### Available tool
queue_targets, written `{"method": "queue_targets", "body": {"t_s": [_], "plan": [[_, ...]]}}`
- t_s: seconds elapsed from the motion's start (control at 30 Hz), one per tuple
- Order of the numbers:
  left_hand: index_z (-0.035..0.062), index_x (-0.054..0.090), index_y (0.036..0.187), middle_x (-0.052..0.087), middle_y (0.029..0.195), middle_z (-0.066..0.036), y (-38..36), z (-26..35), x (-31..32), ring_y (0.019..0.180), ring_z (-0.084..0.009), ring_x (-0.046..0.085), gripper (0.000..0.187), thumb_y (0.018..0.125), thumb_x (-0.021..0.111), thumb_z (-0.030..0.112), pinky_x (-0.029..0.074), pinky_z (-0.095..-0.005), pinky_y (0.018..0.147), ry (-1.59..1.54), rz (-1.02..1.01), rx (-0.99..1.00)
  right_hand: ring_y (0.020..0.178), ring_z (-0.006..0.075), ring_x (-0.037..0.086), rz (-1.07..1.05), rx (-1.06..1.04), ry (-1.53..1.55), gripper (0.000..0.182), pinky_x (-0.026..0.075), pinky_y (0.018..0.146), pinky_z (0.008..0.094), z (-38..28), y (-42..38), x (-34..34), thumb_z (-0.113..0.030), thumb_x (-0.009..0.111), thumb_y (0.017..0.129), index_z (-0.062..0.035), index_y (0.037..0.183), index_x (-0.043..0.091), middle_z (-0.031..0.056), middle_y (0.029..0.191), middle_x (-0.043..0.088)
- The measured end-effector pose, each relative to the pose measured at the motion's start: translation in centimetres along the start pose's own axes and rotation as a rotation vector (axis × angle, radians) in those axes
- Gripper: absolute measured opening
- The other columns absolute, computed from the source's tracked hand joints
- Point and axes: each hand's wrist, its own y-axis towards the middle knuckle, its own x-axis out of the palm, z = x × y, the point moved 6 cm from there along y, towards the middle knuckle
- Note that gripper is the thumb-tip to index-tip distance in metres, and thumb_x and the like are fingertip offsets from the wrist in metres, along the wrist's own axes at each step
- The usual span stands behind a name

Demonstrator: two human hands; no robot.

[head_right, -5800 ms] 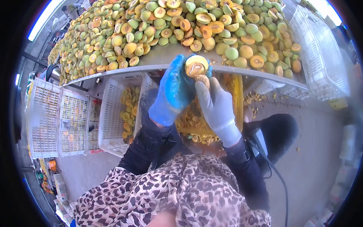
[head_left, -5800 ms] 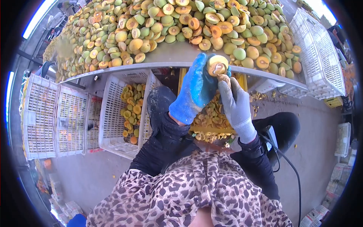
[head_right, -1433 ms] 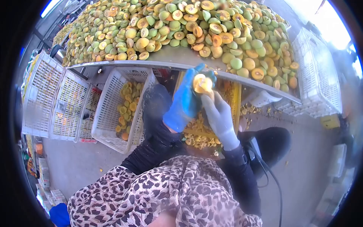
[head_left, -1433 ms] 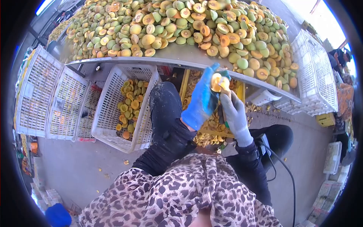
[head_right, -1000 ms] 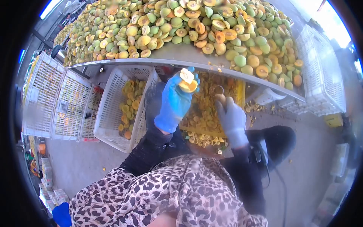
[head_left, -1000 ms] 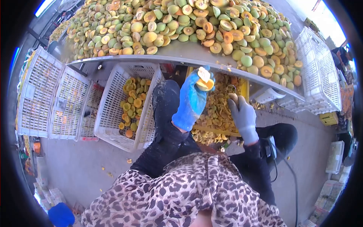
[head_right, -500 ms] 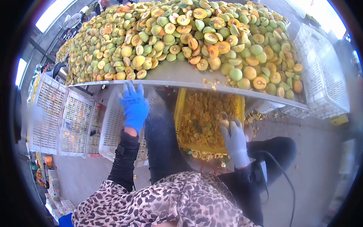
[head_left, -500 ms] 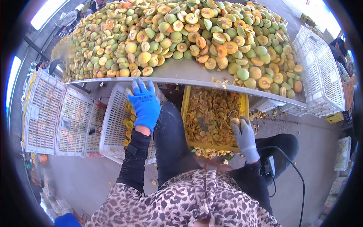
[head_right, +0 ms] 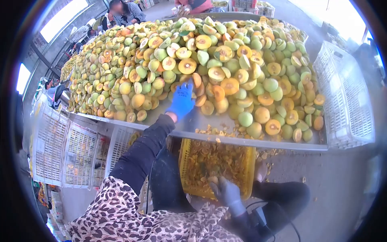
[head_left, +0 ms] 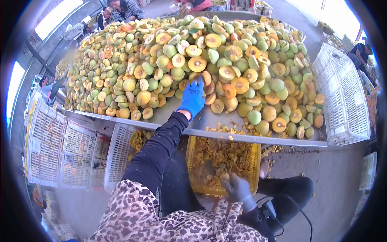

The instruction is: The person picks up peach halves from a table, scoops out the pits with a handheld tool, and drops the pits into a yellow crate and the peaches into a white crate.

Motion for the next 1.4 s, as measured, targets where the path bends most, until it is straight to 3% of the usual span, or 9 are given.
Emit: {"method": "queue_targets", "body": {"t_s": [0.1,0.23,0.27,0.33,0.83,1.1,1.27,1.33,1.4], "plan": [[0.0049,0.061,0.107,0.064,0.084,-0.009,-4.3,-1.1,2.2,0.078,-0.0236,0.063,0.032,0.083,0.064,0.025,0.052,-0.0402,0.069,-0.952,-0.391,-0.439,0.08,0.0357,0.063,0.017,-0.105,0.11,0.021,0.05,0.067,0.0417,-2.5,0.5,-1.3,-0.03,0.06,0.088,-0.0134,0.101,0.061,0.0152,0.088,0.065],[0.0052,0.057,0.107,0.063,0.089,-0.007,-8.9,3.5,-2.0,0.077,-0.0183,0.061,0.028,0.091,0.057,0.028,0.051,-0.0331,0.069,-1.959,-0.324,-0.527,0.078,0.0327,0.063,0.148,-0.262,0.482,0.027,0.049,0.068,0.0365,-5.8,1.9,-3.9,-0.025,0.058,0.092,-0.0039,0.109,0.058,0.0186,0.085,0.062],[0.0052,0.057,0.107,0.063,0.089,-0.007,-10.3,5.3,-4.1,0.077,-0.0183,0.061,0.028,0.091,0.057,0.028,0.051,-0.0331,0.069,-1.959,-0.331,-0.538,0.072,0.0073,0.048,0.169,-0.28,0.542,0.032,0.044,0.064,0.0234,-7.6,2.0,-5.4,-0.028,0.051,0.098,0.0014,0.109,0.056,-0.0014,0.076,0.053],[0.0067,0.054,0.111,0.06,0.1,-0.006,-12.3,8.5,-7.4,0.088,-0.0163,0.061,0.027,0.092,0.057,0.025,0.054,-0.0343,0.071,-2.47,-0.248,-0.636,0.061,0.0223,0.06,0.243,-0.203,0.596,0.025,0.045,0.059,0.0325,-9.6,2.1,-7.0,-0.024,0.052,0.096,-0.0009,0.101,0.059,0.0161,0.069,0.058],[-0.0015,0.059,0.107,0.064,0.104,-0.011,-19.3,12.7,-15.9,0.092,-0.0191,0.062,0.068,0.099,0.019,0.053,0.049,-0.0306,0.088,-1.85,0.115,-0.248,0.06,0.0366,0.061,0.496,-0.399,0.065,0.03,0.046,0.052,0.0447,-13.0,-4.4,-6.9,-0.031,0.06,0.09,-0.0021,0.087,0.053,0.0197,0.064,0.06],[-0.0049,0.055,0.113,0.064,0.095,-0.014,-19.6,13.0,-15.4,0.091,-0.0245,0.062,0.056,0.097,0.042,0.047,0.048,-0.0353,0.089,-1.43,-0.189,0.397,0.062,0.0395,0.062,0.255,-0.31,-0.264,0.038,0.047,0.054,0.0495,-12.5,-6.0,-7.0,-0.04,0.053,0.092,-0.0029,0.083,0.052,0.0207,0.064,0.061],[-0.0006,0.046,0.127,0.065,0.098,-0.013,-19.9,15.4,-16.6,0.087,-0.0218,0.062,0.049,0.099,0.041,0.039,0.048,-0.0347,0.087,-1.571,0.046,0.427,0.062,0.0357,0.063,0.193,-0.298,0.123,0.041,0.046,0.056,0.044,-11.7,-5.6,-7.5,-0.037,0.051,0.094,0.0023,0.084,0.056,0.0197,0.065,0.061],[-0.0049,0.061,0.1,0.065,0.097,-0.016,-21.7,14.1,-15.1,0.092,-0.0227,0.063,0.069,0.099,0.024,0.053,0.051,-0.0346,0.081,-1.869,0.399,-0.317,0.056,0.0237,0.061,0.099,-0.235,0.538,0.042,0.045,0.054,0.0399,-11.5,-5.6,-5.7,-0.037,0.048,0.097,0.0041,0.091,0.057,0.0115,0.064,0.06],[-0.0024,0.061,0.091,0.065,0.092,-0.016,-22.0,12.8,-14.8,0.085,-0.0238,0.064,0.061,0.099,0.03,0.05,0.052,-0.0341,0.076,-2.056,0.323,-0.333,0.051,0.0117,0.053,0.034,-0.224,0.572,0.045,0.043,0.048,0.0317,-11.5,-6.0,-5.7,-0.04,0.045,0.098,0.003,0.093,0.059,0.0032,0.062,0.055]]}}
